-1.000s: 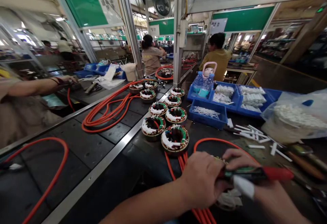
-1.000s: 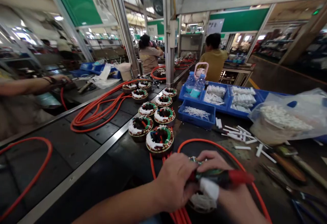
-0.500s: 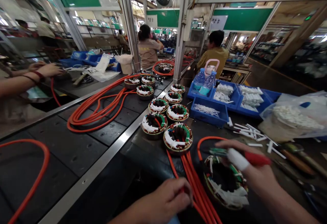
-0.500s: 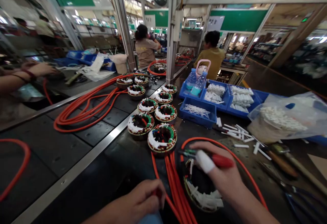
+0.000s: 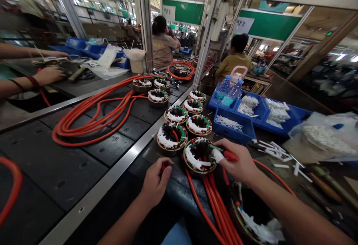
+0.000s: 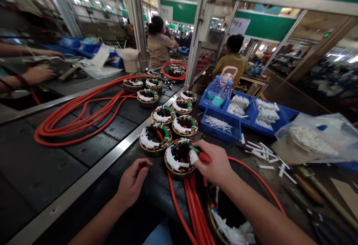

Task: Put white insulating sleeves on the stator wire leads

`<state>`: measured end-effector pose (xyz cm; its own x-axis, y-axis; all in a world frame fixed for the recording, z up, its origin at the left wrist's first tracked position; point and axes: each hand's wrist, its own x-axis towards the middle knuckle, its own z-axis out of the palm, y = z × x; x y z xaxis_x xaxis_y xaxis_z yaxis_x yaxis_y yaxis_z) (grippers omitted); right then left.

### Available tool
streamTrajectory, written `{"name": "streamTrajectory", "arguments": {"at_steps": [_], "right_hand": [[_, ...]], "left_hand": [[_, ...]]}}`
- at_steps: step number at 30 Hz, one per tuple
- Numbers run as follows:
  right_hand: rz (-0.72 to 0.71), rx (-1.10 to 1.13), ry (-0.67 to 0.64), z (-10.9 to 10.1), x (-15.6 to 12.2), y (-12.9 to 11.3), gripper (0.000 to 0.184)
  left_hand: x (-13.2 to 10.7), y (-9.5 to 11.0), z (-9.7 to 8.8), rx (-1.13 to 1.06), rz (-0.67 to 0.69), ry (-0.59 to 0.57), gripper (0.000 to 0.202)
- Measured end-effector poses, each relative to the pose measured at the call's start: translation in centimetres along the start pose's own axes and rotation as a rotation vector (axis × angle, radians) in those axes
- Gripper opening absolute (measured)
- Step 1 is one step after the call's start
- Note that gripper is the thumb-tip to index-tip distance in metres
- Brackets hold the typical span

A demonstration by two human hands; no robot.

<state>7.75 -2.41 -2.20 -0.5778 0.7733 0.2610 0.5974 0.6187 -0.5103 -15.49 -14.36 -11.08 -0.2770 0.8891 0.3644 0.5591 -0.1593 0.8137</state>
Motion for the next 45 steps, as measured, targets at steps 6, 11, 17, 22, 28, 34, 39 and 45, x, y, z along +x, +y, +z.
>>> {"name": "streamTrajectory", "arguments": {"at_steps": [6,11,17,22,28,34,39,45], "right_hand": [[0.041,0.118,0.193,-0.6,2.3,1.7,0.022],[0.087,0.073,0.187,0.7,6.6,3.8,0.023],[0.113,-0.031,0.165,2.2,9.9,4.1,0.025],[0.125,-0.128,0.126,2.3,10.4,4.2,0.021],[0.026,0.119,0.21,1.8,9.5,0.9,0.022],[-0.125,0.144,-0.099,4.3,9.7,-2.6,0.02],[-0.203,0.046,-0.107,5.7,10.7,-2.6,0.022],[-0.381,-0.001,-0.151,5.1,10.6,-2.8,0.019]], "left_hand": [[-0.3,-0.8,0.7,0.059,0.083,0.044,0.019],[-0.3,-1.2,0.9,0.131,0.182,0.106,0.015],[-0.4,-1.3,0.9,0.183,0.228,0.124,0.013],[-0.4,-1.2,0.9,0.188,0.244,0.109,0.013],[-0.4,-0.7,0.9,0.189,0.248,0.105,0.012],[-0.3,-0.3,0.9,0.215,0.254,0.107,0.012],[-0.3,-0.2,0.8,0.214,0.256,0.098,0.011],[-0.6,-0.6,0.8,0.253,0.297,0.113,0.015]]}}
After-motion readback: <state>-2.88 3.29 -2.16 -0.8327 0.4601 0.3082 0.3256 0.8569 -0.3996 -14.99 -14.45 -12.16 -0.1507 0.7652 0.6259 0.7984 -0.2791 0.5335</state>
